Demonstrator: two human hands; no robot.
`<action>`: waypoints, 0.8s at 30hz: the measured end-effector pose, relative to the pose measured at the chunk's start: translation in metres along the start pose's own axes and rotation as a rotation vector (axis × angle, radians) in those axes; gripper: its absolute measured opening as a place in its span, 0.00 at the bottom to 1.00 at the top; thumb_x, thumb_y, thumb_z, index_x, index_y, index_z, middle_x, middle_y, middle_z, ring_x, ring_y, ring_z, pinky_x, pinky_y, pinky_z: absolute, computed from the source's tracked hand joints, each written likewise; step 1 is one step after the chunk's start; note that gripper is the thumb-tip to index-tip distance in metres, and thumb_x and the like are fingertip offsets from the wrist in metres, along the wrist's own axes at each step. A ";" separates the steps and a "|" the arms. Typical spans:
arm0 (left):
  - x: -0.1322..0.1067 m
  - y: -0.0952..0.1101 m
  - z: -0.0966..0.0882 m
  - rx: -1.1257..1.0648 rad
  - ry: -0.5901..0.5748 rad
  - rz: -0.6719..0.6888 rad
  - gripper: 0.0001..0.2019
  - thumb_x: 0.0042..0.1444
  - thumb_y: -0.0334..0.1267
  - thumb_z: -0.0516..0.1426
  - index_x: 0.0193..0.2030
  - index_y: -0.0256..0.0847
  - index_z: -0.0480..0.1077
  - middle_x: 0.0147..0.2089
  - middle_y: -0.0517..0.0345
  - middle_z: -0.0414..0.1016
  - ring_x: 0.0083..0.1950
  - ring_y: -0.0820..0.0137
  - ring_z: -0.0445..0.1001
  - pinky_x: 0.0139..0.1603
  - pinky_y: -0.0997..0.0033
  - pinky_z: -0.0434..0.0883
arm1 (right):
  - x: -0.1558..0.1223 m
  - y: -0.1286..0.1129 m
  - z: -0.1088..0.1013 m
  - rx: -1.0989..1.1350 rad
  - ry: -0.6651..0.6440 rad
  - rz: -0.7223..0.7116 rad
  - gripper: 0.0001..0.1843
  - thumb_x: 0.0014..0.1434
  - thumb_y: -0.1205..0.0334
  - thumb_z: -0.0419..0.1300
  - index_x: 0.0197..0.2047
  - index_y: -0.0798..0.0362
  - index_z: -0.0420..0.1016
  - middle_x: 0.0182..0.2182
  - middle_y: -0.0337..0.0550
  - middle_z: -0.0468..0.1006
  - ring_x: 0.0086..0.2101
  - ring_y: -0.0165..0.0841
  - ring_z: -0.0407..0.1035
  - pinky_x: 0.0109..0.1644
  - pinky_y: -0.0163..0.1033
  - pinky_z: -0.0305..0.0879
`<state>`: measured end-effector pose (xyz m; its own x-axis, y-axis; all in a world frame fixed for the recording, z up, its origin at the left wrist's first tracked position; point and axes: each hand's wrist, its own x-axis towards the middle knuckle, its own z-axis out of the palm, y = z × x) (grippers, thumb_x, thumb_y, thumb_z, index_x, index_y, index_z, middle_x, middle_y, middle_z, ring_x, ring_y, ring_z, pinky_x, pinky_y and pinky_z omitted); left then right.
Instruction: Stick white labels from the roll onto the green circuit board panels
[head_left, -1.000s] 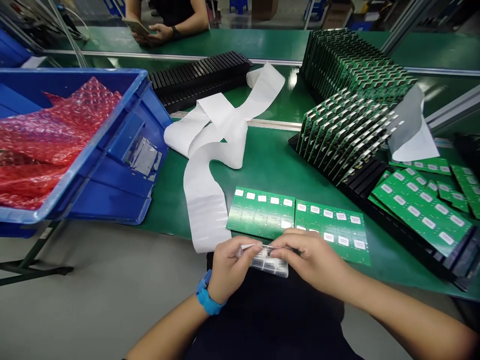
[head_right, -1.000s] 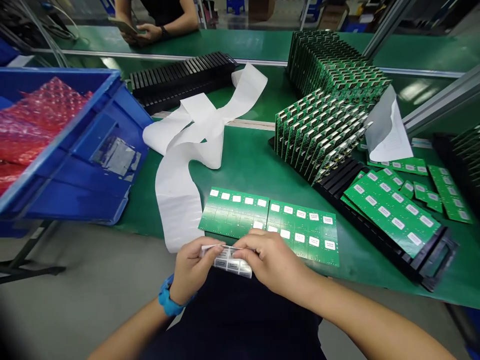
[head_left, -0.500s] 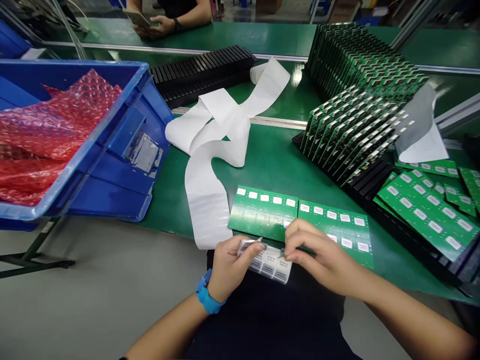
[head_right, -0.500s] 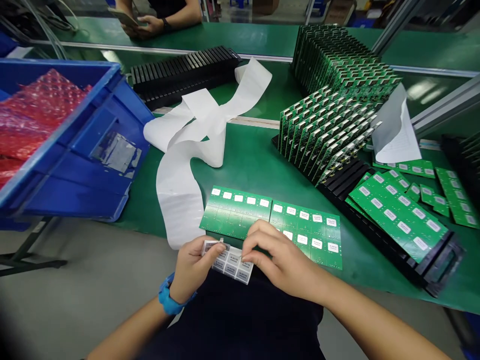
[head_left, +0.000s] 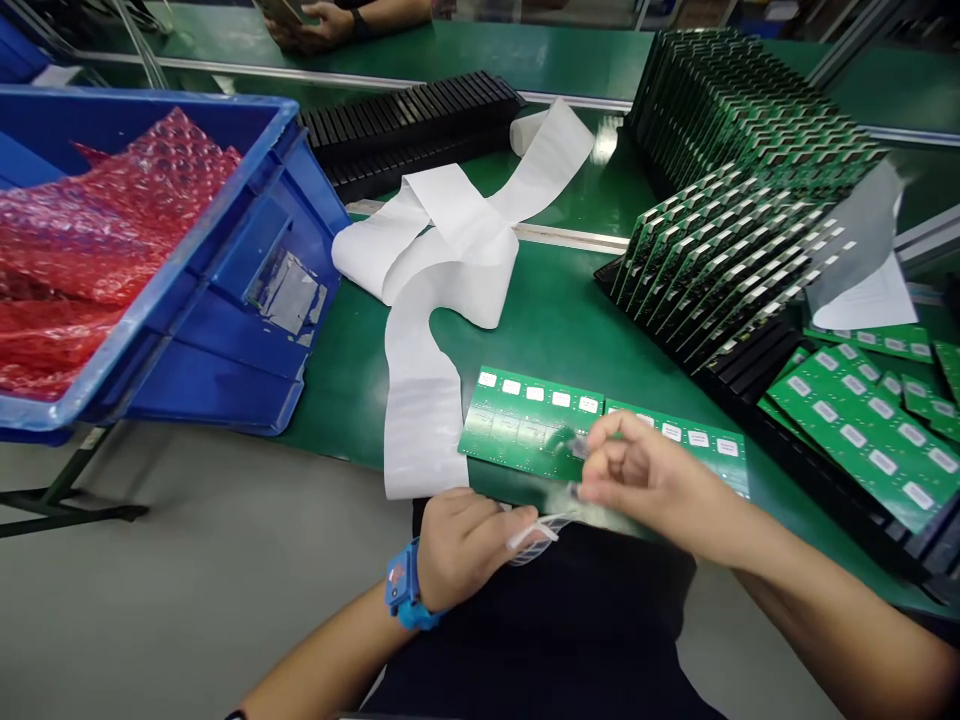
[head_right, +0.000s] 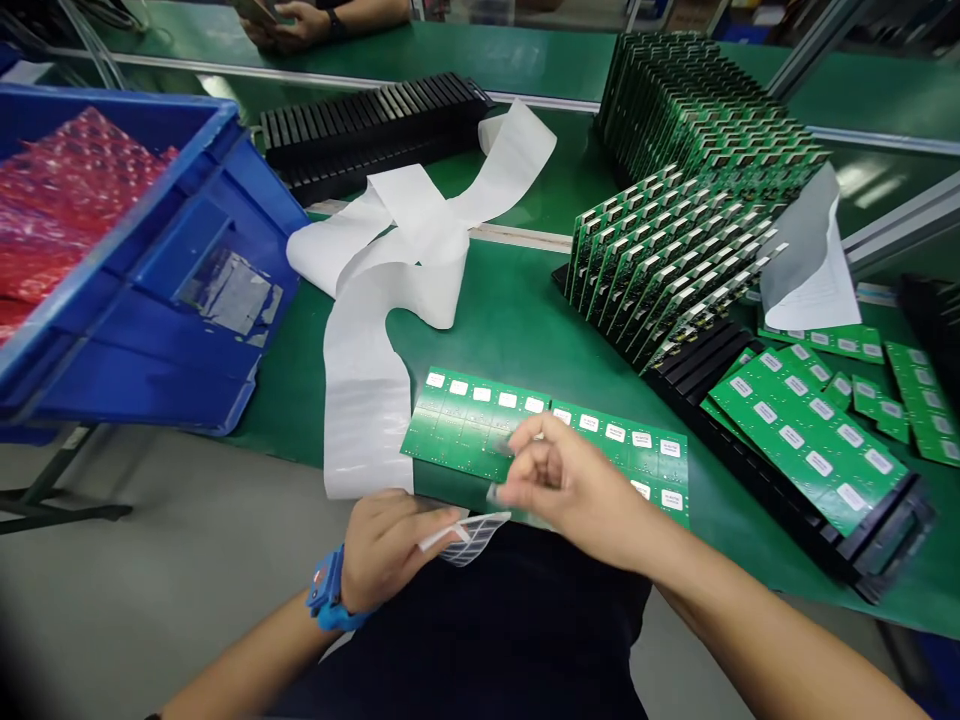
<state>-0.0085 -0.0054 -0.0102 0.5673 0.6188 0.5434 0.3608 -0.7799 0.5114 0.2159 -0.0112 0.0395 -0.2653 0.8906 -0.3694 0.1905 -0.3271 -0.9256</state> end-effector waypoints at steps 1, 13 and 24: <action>0.000 -0.001 -0.001 -0.054 0.001 -0.075 0.04 0.56 0.34 0.58 0.38 0.38 0.71 0.24 0.61 0.75 0.22 0.75 0.70 0.25 0.75 0.63 | 0.006 0.001 -0.004 -0.049 0.074 -0.034 0.15 0.57 0.60 0.60 0.43 0.48 0.56 0.27 0.34 0.70 0.29 0.31 0.64 0.33 0.37 0.61; -0.012 -0.006 -0.014 -0.477 -0.005 -0.630 0.13 0.63 0.32 0.46 0.47 0.42 0.70 0.41 0.54 0.71 0.42 0.70 0.70 0.41 0.73 0.68 | 0.034 0.018 0.005 -0.493 0.178 -0.096 0.13 0.58 0.68 0.53 0.45 0.49 0.55 0.30 0.37 0.72 0.29 0.33 0.66 0.34 0.39 0.62; -0.020 -0.007 -0.005 -0.587 0.137 -0.909 0.11 0.60 0.40 0.53 0.29 0.38 0.67 0.22 0.63 0.66 0.24 0.76 0.63 0.25 0.79 0.62 | 0.039 0.010 0.012 -0.680 0.272 -0.193 0.04 0.61 0.62 0.54 0.35 0.52 0.67 0.36 0.43 0.67 0.32 0.34 0.65 0.34 0.39 0.62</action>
<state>-0.0264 -0.0121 -0.0213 0.1667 0.9749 -0.1475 0.1737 0.1182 0.9777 0.1958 0.0167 0.0146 -0.1267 0.9878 -0.0910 0.7289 0.0305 -0.6840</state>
